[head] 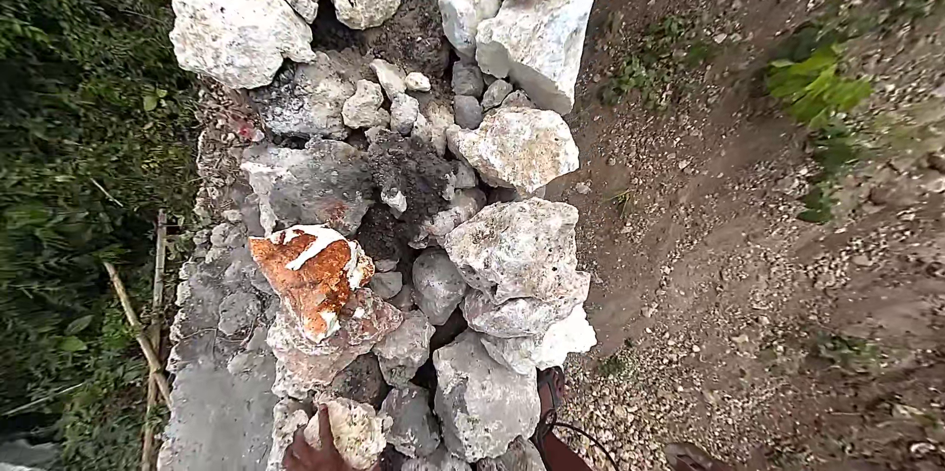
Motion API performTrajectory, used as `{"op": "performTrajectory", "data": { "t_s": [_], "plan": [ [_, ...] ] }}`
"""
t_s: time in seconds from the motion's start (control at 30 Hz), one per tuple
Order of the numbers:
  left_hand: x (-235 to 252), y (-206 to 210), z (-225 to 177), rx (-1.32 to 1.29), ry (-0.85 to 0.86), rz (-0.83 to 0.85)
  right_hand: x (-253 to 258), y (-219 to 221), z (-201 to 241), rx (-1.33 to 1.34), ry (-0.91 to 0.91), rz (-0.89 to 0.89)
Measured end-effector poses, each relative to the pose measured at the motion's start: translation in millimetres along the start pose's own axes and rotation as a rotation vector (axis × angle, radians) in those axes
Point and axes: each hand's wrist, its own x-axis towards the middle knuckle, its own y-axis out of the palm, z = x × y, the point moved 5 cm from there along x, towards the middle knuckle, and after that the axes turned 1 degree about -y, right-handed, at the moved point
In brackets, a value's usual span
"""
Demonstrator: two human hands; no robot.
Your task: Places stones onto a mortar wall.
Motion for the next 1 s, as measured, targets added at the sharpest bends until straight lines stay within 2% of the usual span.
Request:
{"op": "performTrajectory", "data": {
  "t_s": [0.03, 0.07, 0.13, 0.17, 0.23, 0.3, 0.4, 0.47, 0.57, 0.7, 0.87, 1.0],
  "plan": [
    [-8, -17, -11, -0.025, 0.030, -0.029, 16, -16, -1, 0.032, 0.264, 0.022],
    [-17, -35, -22, -0.049, 0.062, -0.052, 38, -31, 8, 0.092, 0.332, -0.070],
    [-35, -76, -51, -0.076, 0.113, -0.100, 97, -56, 50, 0.219, 0.188, -0.213],
    [-43, -97, -67, -0.096, 0.119, -0.117, 128, -64, 83, 0.272, 0.073, -0.183],
    [-60, -138, -101, -0.181, 0.083, -0.112, 177, -59, 156, 0.301, -0.158, 0.023],
    [-72, -180, -139, -0.301, 0.008, -0.100, 202, -24, 226, 0.253, -0.397, 0.330],
    [-96, -230, -196, -0.642, -0.134, -0.055, 171, 47, 291, 0.157, -0.630, 0.747],
    [-103, -250, -237, -0.859, -0.189, -0.045, 136, 60, 313, 0.127, -0.673, 0.862],
    [-107, -262, -284, -0.998, -0.247, -0.031, 113, 25, 313, 0.071, -0.665, 0.764],
    [-106, -253, -340, -1.001, -0.276, 0.070, 105, -21, 277, 0.061, -0.616, 0.617],
    [-121, -224, -402, -0.975, -0.356, 0.242, 83, -51, 216, 0.009, -0.520, 0.474],
    [-130, -203, -432, -0.912, -0.391, 0.343, 71, -61, 175, 0.144, -0.336, 0.448]
  ]
}}
